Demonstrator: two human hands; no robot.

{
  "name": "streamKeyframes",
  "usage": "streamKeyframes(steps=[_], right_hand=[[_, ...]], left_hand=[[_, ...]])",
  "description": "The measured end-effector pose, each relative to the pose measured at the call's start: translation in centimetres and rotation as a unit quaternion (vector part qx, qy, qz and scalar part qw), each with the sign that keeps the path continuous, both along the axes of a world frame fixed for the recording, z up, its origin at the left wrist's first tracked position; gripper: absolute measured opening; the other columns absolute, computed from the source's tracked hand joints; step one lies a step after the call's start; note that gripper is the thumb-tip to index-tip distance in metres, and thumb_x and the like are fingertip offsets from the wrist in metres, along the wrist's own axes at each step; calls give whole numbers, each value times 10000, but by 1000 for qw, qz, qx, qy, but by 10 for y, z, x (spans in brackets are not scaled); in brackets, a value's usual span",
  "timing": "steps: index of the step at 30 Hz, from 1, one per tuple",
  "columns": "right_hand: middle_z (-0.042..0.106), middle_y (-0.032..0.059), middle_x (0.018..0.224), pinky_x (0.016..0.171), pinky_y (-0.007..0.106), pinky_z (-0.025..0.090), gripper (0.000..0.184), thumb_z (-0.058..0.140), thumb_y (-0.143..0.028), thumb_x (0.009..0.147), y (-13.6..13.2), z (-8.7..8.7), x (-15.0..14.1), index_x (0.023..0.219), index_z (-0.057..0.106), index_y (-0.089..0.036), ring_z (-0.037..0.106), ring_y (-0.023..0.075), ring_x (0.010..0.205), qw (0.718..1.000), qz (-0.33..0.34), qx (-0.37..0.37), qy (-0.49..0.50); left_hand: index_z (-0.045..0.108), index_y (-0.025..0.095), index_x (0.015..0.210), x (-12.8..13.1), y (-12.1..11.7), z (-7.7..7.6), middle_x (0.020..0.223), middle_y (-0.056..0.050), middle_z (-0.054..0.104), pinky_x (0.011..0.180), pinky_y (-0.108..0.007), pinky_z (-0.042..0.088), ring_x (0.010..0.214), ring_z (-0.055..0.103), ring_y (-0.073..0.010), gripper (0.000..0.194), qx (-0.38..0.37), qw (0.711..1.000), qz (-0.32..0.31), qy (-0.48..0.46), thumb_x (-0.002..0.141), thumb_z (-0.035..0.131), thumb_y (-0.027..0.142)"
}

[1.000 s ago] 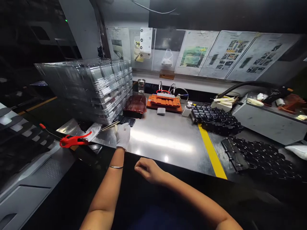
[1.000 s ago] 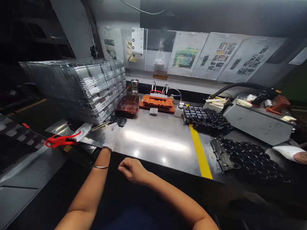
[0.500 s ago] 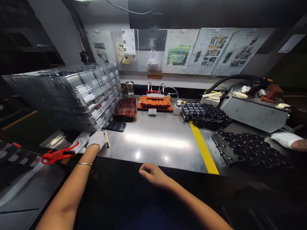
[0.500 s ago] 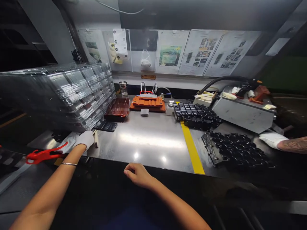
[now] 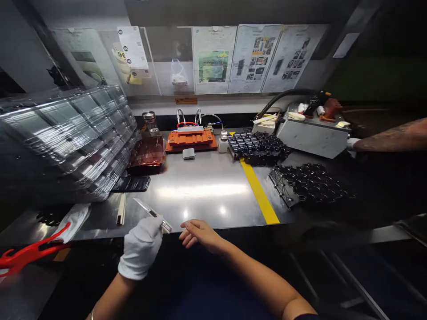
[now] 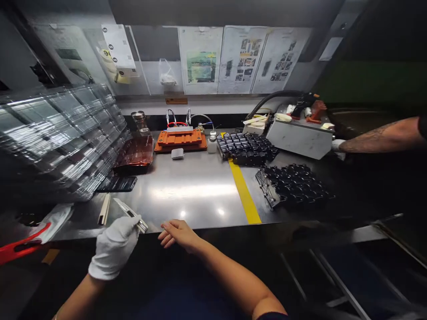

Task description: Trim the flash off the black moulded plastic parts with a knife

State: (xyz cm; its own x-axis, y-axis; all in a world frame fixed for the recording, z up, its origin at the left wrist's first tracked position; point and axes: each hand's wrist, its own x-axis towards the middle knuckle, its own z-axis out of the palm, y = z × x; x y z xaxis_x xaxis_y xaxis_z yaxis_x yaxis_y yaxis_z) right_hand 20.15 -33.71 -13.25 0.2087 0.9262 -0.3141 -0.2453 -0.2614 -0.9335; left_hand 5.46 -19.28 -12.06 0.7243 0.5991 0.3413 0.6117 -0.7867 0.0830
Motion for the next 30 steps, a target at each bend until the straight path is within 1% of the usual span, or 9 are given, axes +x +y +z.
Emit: streamKeyframes(steps=[2,6,9,12,17,20,24,27,30], right_hand=[[623,39,711,604,280,506,581,478,-705,805,4,-1,0,857,612,-142,606,138,631,999,-32,2,15],[642,50,703,615,304,522,519,430,-645,855,-13,4,32,792,576,-150,626,161,649,983,-179,-11,-35],[663,85,872,643,326,525,416,395,-543,900,-68,17,89,912,564,-163,637,185,731,925,-349,-55,-138],[563,168,1224,863,363,474,329,454,-413,893,-142,36,148,1081,552,-161,537,268,1142,815,-505,-121,-258],[544,199,1300,951,430,392,444,636,-318,777,-210,49,206,1189,583,-162,461,353,1250,718,-561,-219,-350],[678,166,1070,897,411,427,415,690,-373,723,-205,41,206,1075,666,-153,569,344,1107,731,-530,-223,-367],[698,144,896,756,340,484,496,574,-513,808,-168,17,159,1015,671,-73,636,266,886,808,-444,-150,-356],[681,76,786,674,286,486,551,524,-609,826,-141,-3,102,944,683,-95,624,200,763,879,-330,-88,-333],[632,27,724,631,251,449,556,485,-660,837,-127,-11,63,820,671,-136,570,154,695,926,-170,-26,-335]], left_hand=[[694,230,827,20,-43,-16,648,-35,665,520,-248,473,554,615,-160,245,60,969,-218,-105,858,455,187],[663,223,903,61,-86,-30,727,-27,690,570,-229,511,614,645,-144,236,21,930,-326,-169,894,437,155],[605,192,1096,83,-88,-31,1037,-102,696,800,-334,558,897,686,-205,248,-114,926,-260,-247,902,511,314],[597,133,1172,97,-83,-35,1258,-206,608,1016,-539,425,1180,574,-342,412,-201,945,-171,-193,889,496,416],[557,120,1292,108,-81,-33,1534,-188,339,1157,-589,-3,1458,130,-376,565,-320,940,-110,-38,830,555,446],[544,163,1296,111,-89,-26,1524,-144,376,1187,-484,98,1460,185,-302,552,-484,861,-76,-138,805,607,409],[422,157,1375,114,-118,-18,1277,-161,618,884,-381,539,1019,679,-222,547,-595,779,-61,-187,924,400,466],[430,119,1353,114,-137,-14,1095,-164,700,687,-345,579,777,713,-206,585,-642,737,-56,-203,893,481,476],[507,134,1262,100,-138,-7,1139,-143,689,804,-333,553,936,692,-219,499,-646,724,-33,-240,873,517,446]])
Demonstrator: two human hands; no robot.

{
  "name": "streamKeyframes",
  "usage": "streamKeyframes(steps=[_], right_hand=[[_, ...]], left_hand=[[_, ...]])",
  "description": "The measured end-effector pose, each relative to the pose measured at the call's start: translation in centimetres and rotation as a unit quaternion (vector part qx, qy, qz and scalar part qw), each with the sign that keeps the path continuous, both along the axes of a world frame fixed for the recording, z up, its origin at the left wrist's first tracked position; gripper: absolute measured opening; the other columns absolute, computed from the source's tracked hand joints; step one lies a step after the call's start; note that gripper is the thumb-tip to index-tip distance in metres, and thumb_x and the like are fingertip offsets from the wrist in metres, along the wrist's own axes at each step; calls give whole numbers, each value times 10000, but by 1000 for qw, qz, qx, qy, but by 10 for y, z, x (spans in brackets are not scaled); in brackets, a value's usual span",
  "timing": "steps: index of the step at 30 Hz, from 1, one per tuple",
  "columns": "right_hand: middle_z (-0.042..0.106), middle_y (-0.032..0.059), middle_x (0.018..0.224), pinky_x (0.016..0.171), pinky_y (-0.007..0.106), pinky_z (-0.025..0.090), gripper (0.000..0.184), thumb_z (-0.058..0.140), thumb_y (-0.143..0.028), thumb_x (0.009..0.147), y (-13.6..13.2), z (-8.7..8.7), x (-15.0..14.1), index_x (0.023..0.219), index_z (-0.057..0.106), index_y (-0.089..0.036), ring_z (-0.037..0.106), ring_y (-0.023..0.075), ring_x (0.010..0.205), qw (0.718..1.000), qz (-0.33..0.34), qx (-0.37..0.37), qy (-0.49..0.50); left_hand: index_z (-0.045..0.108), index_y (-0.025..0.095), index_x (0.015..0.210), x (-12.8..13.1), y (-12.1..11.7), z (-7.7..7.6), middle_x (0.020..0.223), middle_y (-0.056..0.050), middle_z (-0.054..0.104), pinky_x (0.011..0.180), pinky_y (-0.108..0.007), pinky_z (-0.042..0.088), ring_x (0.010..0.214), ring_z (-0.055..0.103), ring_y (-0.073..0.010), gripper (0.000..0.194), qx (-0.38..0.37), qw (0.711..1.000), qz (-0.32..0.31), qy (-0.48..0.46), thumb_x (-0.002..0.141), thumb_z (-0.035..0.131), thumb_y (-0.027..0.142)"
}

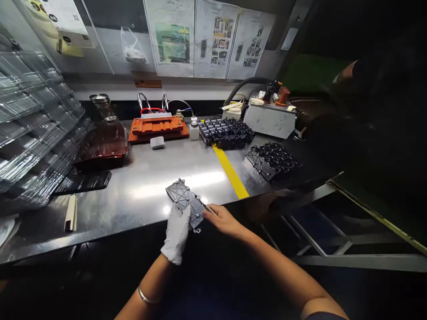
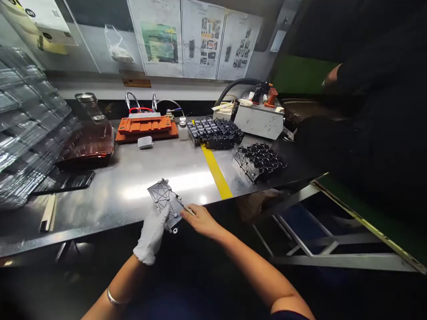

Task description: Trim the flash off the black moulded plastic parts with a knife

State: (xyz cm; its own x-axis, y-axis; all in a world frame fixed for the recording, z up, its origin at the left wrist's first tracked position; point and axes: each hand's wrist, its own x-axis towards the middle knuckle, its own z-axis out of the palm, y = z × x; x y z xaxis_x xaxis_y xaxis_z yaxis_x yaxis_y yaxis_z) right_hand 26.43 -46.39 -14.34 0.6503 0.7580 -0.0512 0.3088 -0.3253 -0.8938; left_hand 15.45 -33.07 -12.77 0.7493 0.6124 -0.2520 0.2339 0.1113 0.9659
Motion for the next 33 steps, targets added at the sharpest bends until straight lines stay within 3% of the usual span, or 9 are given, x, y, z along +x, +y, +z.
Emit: streamKeyframes(steps=[2,4,7,10,13,18,23,29,33], right_hand=[[619,29,756,648,246,435,569,354,-627,917,4,3,-6,850,661,-153,560,146,717,998,56,9,-34],[607,23,738,654,239,427,537,283,-542,972,9,10,2,896,658,-166,562,139,710,995,50,-6,-85],[621,13,723,650,227,418,378,332,-364,995,22,19,18,912,649,-175,570,130,674,979,84,-85,-167],[673,53,963,730,245,411,228,411,-253,964,39,23,26,1021,624,-195,606,153,813,963,104,-127,-215],[685,51,968,718,260,375,218,424,-304,969,52,23,27,1045,614,-226,613,175,826,951,104,-164,-241],[698,47,872,638,256,301,295,400,-365,990,61,24,31,901,631,-207,611,172,770,903,127,-255,-321],[684,55,842,612,266,255,312,406,-355,989,66,24,36,854,627,-179,594,159,725,899,134,-242,-340],[648,29,698,575,270,203,375,439,-405,967,74,26,47,739,630,-176,551,128,616,895,164,-217,-354],[634,39,664,566,272,189,404,433,-419,964,81,27,56,723,636,-166,536,127,598,876,186,-224,-385]], left_hand=[[548,158,1222,-18,8,6,1159,-116,691,897,-339,517,1046,660,-233,472,-10,1000,-1,6,848,548,446],[587,191,1205,-36,18,10,1153,-87,703,917,-357,506,1067,653,-255,474,-17,999,-32,37,819,580,466],[584,217,1248,-57,25,9,1169,-68,702,908,-359,511,1055,656,-266,521,-30,996,-64,52,803,592,488],[545,209,1305,-65,23,1,1181,-61,699,911,-346,516,1053,658,-257,578,-72,995,-60,37,803,602,490],[530,209,1329,-67,19,-5,1181,-57,702,899,-338,526,1050,662,-256,595,-96,993,-53,34,807,611,485],[520,245,1352,-66,20,-14,1257,-28,668,999,-314,469,1159,611,-233,579,-113,993,-38,10,819,615,449],[533,243,1346,-62,23,-16,1320,-18,627,1015,-301,456,1237,556,-235,570,-94,995,-35,25,818,599,446],[583,265,1308,-56,32,-14,1107,-15,735,939,-324,514,1093,652,-251,555,-111,992,-33,44,778,626,425],[599,258,1295,-53,40,-16,1085,-23,742,933,-334,511,1070,662,-261,553,-109,993,-33,37,758,643,385]])
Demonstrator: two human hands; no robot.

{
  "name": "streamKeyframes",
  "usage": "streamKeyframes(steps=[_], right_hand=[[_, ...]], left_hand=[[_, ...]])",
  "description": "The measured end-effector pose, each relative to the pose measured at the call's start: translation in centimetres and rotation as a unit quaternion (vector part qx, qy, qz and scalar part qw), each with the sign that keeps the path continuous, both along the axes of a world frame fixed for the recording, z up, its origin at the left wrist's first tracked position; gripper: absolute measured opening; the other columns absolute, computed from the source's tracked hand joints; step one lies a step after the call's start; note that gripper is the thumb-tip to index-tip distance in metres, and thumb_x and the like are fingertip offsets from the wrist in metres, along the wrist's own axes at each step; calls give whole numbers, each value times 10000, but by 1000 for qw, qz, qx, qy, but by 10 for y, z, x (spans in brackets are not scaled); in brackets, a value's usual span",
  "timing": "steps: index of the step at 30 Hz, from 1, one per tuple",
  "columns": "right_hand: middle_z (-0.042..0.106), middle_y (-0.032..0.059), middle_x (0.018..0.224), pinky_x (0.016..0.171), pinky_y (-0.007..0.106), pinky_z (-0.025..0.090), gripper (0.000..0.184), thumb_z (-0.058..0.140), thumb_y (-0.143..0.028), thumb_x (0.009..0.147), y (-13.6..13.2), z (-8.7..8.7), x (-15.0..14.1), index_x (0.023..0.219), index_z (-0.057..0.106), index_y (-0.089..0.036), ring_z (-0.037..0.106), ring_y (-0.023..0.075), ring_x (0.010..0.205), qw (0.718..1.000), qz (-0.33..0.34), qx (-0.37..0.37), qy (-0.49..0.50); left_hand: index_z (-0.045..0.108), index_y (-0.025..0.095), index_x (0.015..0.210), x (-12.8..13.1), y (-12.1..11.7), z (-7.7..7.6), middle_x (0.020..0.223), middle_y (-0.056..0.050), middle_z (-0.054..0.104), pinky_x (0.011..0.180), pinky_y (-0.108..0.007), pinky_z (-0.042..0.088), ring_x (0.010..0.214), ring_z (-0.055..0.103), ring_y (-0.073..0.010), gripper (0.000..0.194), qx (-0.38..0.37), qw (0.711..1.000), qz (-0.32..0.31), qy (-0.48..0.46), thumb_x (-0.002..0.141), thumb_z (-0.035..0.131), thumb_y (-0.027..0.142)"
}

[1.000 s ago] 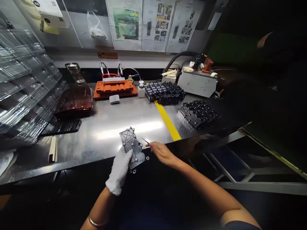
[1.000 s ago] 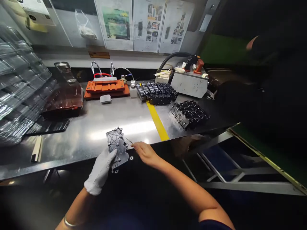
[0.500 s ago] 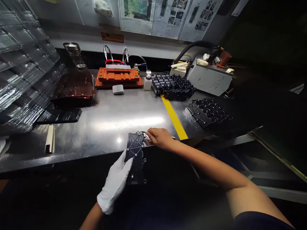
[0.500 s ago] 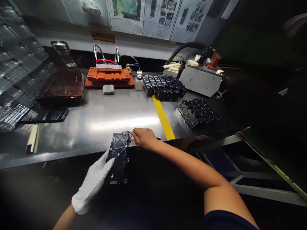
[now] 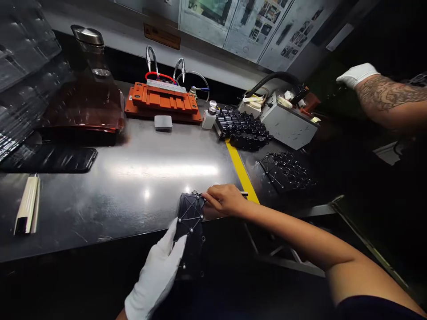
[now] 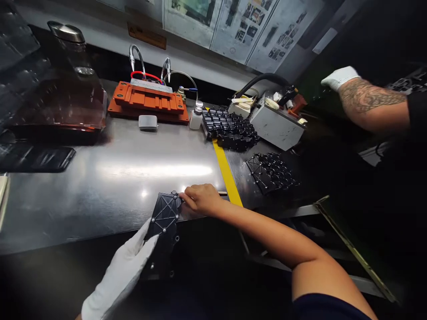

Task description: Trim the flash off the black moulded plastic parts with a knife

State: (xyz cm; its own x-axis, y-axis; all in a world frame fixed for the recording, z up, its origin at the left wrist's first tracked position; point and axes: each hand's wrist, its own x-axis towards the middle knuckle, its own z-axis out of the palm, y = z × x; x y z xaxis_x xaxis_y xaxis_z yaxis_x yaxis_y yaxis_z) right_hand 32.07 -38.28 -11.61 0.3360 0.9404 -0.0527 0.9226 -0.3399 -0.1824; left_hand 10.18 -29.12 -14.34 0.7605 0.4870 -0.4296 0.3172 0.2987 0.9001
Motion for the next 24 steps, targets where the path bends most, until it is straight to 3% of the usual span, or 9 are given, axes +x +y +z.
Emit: streamKeyframes(steps=[4,10,18,24], right_hand=[[636,43,662,564,266,201,424,413,-408,969,4,0,4,711,645,-165,515,122,589,999,-37,-14,-29],[603,28,597,570,250,249,485,373,-421,977,-11,-6,-7,643,619,-168,486,106,555,996,-59,60,2],[664,48,665,548,263,218,454,402,-426,967,-15,-17,-12,708,666,-160,534,116,581,994,-67,85,-29],[700,59,751,518,278,163,389,440,-433,931,-9,-16,-9,855,711,-164,575,137,626,995,-50,59,-67]], left_hand=[[577,275,1317,2,5,-1,1115,-22,733,901,-323,519,1048,670,-256,558,-4,1000,-7,1,771,632,369],[546,288,1345,1,5,-5,1043,-18,752,834,-309,539,985,695,-254,579,2,999,-14,31,783,614,409],[539,245,1354,5,-2,1,1210,-23,695,992,-323,472,1167,608,-258,594,33,999,2,6,800,606,449],[532,272,1349,4,-4,7,1336,-6,615,1021,-329,447,1195,584,-238,564,30,1000,3,5,824,611,460]])
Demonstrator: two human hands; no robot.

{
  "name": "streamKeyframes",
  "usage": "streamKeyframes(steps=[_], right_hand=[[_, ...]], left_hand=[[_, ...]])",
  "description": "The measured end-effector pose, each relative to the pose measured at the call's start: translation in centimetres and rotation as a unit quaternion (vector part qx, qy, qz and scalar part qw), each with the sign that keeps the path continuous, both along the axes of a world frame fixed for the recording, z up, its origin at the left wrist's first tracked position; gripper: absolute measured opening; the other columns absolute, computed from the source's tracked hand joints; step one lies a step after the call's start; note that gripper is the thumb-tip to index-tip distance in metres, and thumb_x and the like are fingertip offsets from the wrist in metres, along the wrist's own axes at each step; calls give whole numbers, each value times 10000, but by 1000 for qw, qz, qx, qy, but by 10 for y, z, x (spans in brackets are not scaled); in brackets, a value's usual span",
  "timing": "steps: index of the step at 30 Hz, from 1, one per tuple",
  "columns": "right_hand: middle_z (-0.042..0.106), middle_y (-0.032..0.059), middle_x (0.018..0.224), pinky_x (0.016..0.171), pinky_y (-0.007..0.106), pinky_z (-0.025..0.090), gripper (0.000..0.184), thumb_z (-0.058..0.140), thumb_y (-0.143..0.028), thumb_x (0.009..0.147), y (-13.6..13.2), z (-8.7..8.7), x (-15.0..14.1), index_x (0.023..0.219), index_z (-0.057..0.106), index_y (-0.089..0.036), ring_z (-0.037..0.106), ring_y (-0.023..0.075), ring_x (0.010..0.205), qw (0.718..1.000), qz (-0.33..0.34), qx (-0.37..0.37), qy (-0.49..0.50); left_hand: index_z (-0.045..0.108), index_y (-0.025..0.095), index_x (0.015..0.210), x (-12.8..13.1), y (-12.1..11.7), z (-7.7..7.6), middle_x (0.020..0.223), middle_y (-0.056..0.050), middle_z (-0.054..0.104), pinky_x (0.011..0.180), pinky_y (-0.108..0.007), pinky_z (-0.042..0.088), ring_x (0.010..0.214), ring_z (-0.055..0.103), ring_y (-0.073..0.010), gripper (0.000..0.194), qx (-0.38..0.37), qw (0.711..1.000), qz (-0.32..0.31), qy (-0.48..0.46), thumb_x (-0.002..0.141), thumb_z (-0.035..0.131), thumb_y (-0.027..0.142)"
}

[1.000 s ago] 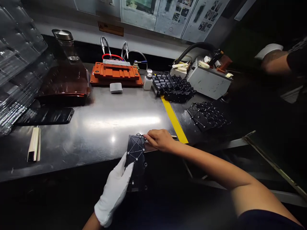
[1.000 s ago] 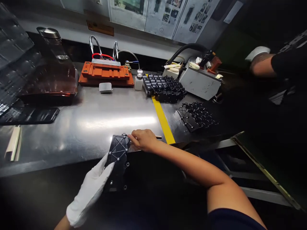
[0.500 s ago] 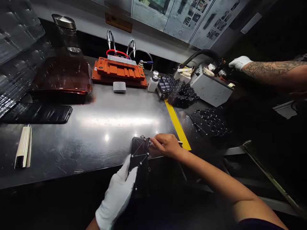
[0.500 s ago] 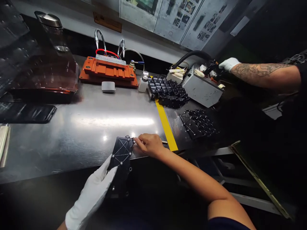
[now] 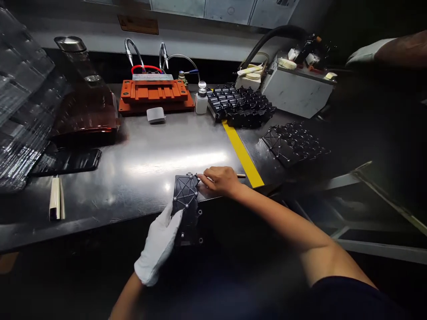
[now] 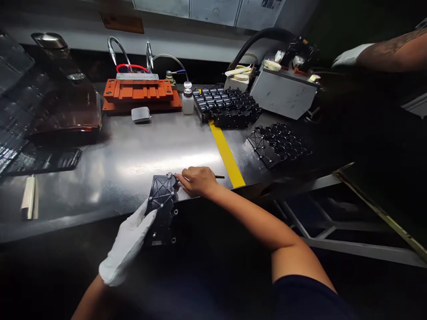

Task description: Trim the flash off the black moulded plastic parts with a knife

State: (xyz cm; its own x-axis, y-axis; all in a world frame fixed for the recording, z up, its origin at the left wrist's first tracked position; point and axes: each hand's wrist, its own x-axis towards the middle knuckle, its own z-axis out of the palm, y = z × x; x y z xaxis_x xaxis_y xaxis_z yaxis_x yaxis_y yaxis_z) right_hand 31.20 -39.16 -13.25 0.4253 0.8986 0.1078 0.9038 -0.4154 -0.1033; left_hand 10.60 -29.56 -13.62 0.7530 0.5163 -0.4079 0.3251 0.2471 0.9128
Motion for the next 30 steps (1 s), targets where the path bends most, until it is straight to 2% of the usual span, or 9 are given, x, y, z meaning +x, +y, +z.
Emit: streamKeyframes(steps=[8,13,19,23,27,30], right_hand=[[733,69,804,532,277,200,494,358,-469,978,-1,1,-3,845,720,-161,621,153,671,1000,-23,2,-5],[744,70,877,537,278,209,486,356,-478,982,2,1,-8,889,722,-171,643,168,712,999,-44,-8,-5],[742,66,830,537,284,192,482,383,-477,976,-3,5,-9,836,719,-161,631,160,680,998,-56,14,-3],[715,35,725,538,267,206,462,413,-464,966,-19,7,-17,763,703,-166,598,131,628,999,-4,34,14],[677,23,646,532,260,198,462,418,-454,964,-30,5,-23,718,685,-169,562,118,588,999,36,20,21],[668,31,653,531,268,176,471,409,-459,967,-30,5,-21,720,681,-165,541,116,578,998,62,6,10]], left_hand=[[594,271,1284,-1,-2,2,1229,-18,684,993,-338,460,1138,614,-246,516,34,999,5,19,809,630,471],[613,230,1256,-1,-3,4,1214,-44,689,975,-366,476,1122,620,-264,526,43,999,6,15,794,636,482],[616,231,1253,-1,-4,6,1196,-59,696,984,-395,468,1102,629,-268,523,51,999,1,12,793,634,478],[610,228,1262,-1,-3,6,1218,-61,685,965,-392,479,1074,638,-261,533,55,998,3,17,797,628,489],[605,277,1264,-2,-3,6,1256,-32,665,965,-378,477,1096,624,-247,490,68,997,-11,22,819,612,484],[614,261,1254,-2,-3,7,1238,-38,675,978,-366,468,1113,615,-242,484,51,999,-4,14,820,615,475]])
